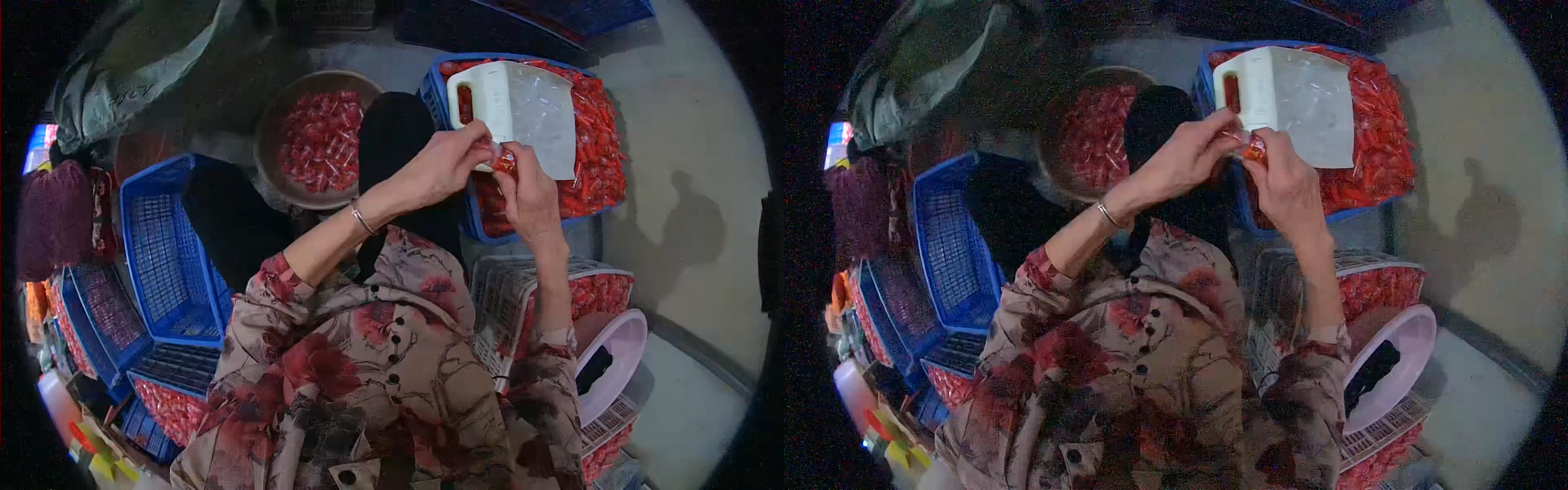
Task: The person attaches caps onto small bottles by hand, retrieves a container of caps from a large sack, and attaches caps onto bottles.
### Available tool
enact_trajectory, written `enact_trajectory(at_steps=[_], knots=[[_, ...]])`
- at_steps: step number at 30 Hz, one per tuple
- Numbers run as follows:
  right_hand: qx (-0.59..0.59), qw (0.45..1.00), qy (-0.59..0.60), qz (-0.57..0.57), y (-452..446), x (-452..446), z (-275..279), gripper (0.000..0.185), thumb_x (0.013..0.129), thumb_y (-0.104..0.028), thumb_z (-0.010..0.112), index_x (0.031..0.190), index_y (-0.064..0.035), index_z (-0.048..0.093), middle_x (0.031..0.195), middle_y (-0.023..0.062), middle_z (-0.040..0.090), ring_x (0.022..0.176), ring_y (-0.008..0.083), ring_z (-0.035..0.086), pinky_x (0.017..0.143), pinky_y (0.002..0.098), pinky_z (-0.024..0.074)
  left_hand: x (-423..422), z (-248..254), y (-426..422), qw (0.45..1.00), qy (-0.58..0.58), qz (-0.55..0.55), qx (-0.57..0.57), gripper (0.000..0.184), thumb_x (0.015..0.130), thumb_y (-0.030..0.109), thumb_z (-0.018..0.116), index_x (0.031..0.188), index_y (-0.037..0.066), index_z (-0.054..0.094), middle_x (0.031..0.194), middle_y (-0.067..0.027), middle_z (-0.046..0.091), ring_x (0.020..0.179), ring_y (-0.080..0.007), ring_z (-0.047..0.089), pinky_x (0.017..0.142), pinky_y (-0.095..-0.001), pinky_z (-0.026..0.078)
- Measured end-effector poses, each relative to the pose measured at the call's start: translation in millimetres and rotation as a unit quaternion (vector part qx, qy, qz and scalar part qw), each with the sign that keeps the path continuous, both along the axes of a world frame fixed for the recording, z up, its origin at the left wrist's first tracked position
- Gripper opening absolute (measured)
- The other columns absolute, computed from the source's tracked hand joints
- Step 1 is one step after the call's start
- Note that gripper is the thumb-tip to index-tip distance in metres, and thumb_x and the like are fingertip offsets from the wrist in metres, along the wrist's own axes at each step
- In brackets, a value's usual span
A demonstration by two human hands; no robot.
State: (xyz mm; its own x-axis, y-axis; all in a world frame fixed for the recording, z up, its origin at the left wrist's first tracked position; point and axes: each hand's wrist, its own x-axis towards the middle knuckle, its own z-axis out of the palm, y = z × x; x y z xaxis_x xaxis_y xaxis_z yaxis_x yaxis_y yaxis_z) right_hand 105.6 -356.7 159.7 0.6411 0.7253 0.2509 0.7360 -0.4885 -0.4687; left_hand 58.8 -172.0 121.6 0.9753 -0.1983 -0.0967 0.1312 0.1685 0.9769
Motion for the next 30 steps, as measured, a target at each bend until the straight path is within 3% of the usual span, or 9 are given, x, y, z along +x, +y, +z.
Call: enact_trajectory(at_steps=[2, 4, 6, 12, 16, 18, 21, 23, 30], knots=[[0.052, 0.995, 0.083, 0.01, 10, -5, -10, 0.028, 0.093, -0.016, 0.055, 0.116, -0.0015, 0.049, 0.089, 0.0185, 0.057, 0.077, 0.0338, 0.059, 0.064, 0.0387, 0.0468, -9, 1, 7, 0.886, -0.382, 0.143, 0.22, 0.019, 0.092, 0.006, 0.054, 0.109, 0.0, 0.048, 0.091, -0.0159, 0.054, 0.079, -0.0323, 0.059, 0.068, -0.0358, 0.048], [0.107, 0.981, 0.16, 0.006, 16, -9, -14, 0.026, 0.096, -0.022, 0.053, 0.113, -0.0023, 0.049, 0.08, 0.0142, 0.056, 0.065, 0.0268, 0.059, 0.055, 0.0351, 0.0454, -23, 7, 22, 0.907, -0.336, 0.103, 0.23, 0.033, 0.082, -0.005, 0.055, 0.114, 0.001, 0.047, 0.096, -0.0194, 0.047, 0.085, -0.0407, 0.054, 0.07, -0.0396, 0.046], [0.26, 0.513, 0.818, -0.001, 16, -13, -13, 0.028, 0.1, -0.035, 0.045, 0.103, -0.0081, 0.051, 0.067, 0.0008, 0.042, 0.049, 0.0085, 0.041, 0.04, 0.0224, 0.0308, -34, 15, 38, 0.883, -0.348, -0.002, 0.315, 0.042, 0.078, -0.008, 0.054, 0.118, 0.005, 0.046, 0.099, -0.0166, 0.042, 0.086, -0.0374, 0.053, 0.068, -0.0395, 0.046], [0.161, 0.3, 0.939, 0.05, 33, -29, -55, 0.039, 0.1, -0.049, 0.034, 0.107, -0.0139, 0.05, 0.067, -0.0034, 0.039, 0.043, 0.0023, 0.027, 0.037, 0.0161, 0.0207, -66, 11, 57, 0.873, -0.322, -0.096, 0.354, 0.044, 0.079, -0.002, 0.054, 0.121, 0.006, 0.045, 0.1, -0.0111, 0.041, 0.082, -0.0248, 0.053, 0.062, -0.0367, 0.046], [0.216, 0.539, 0.814, 0.005, 41, -39, -21, 0.048, 0.101, -0.048, 0.031, 0.13, -0.0113, 0.041, 0.076, 0.0036, 0.053, 0.044, 0.006, 0.035, 0.039, 0.0185, 0.0265, -72, -17, 54, 0.986, -0.067, 0.094, 0.121, 0.022, 0.095, 0.013, 0.051, 0.114, 0.003, 0.049, 0.081, -0.0068, 0.049, 0.066, -0.0174, 0.054, 0.061, -0.0295, 0.046], [0.202, 0.852, 0.482, 0.0, 36, -45, -28, 0.054, 0.101, -0.038, 0.041, 0.141, -0.0046, 0.026, 0.102, 0.0147, 0.056, 0.053, 0.0078, 0.044, 0.047, 0.0204, 0.0403, -70, -31, 46, 0.991, -0.02, 0.13, 0.013, 0.027, 0.101, 0.026, 0.045, 0.11, 0.001, 0.05, 0.072, -0.0027, 0.05, 0.059, -0.0124, 0.052, 0.058, -0.0267, 0.044], [0.081, 0.979, 0.178, 0.05, 39, -40, -26, 0.04, 0.094, -0.02, 0.056, 0.129, -0.0058, 0.043, 0.089, 0.014, 0.055, 0.063, 0.027, 0.057, 0.06, 0.0355, 0.0454, -73, -33, 42, 0.974, 0.144, 0.102, -0.144, 0.027, 0.101, 0.03, 0.047, 0.103, 0.003, 0.051, 0.074, -0.0018, 0.048, 0.06, -0.0121, 0.052, 0.055, -0.0266, 0.044], [0.069, 0.994, 0.031, 0.083, 37, -38, -32, 0.04, 0.081, -0.009, 0.067, 0.117, -0.0036, 0.051, 0.096, 0.016, 0.052, 0.075, 0.039, 0.058, 0.065, 0.0427, 0.0483, -78, -33, 38, 0.922, 0.23, 0.041, -0.309, 0.028, 0.1, 0.034, 0.047, 0.098, 0.006, 0.051, 0.072, -0.0014, 0.046, 0.062, -0.0109, 0.052, 0.053, -0.0263, 0.043], [-0.007, 0.99, 0.013, 0.143, 37, -43, -18, 0.037, 0.082, -0.011, 0.067, 0.113, -0.0016, 0.049, 0.097, 0.0171, 0.053, 0.075, 0.0373, 0.059, 0.057, 0.0421, 0.0491, -91, -15, 38, 0.961, 0.192, 0.022, -0.199, 0.026, 0.099, 0.033, 0.05, 0.096, 0.007, 0.048, 0.072, -0.0021, 0.047, 0.056, -0.0081, 0.05, 0.047, -0.0239, 0.04]])
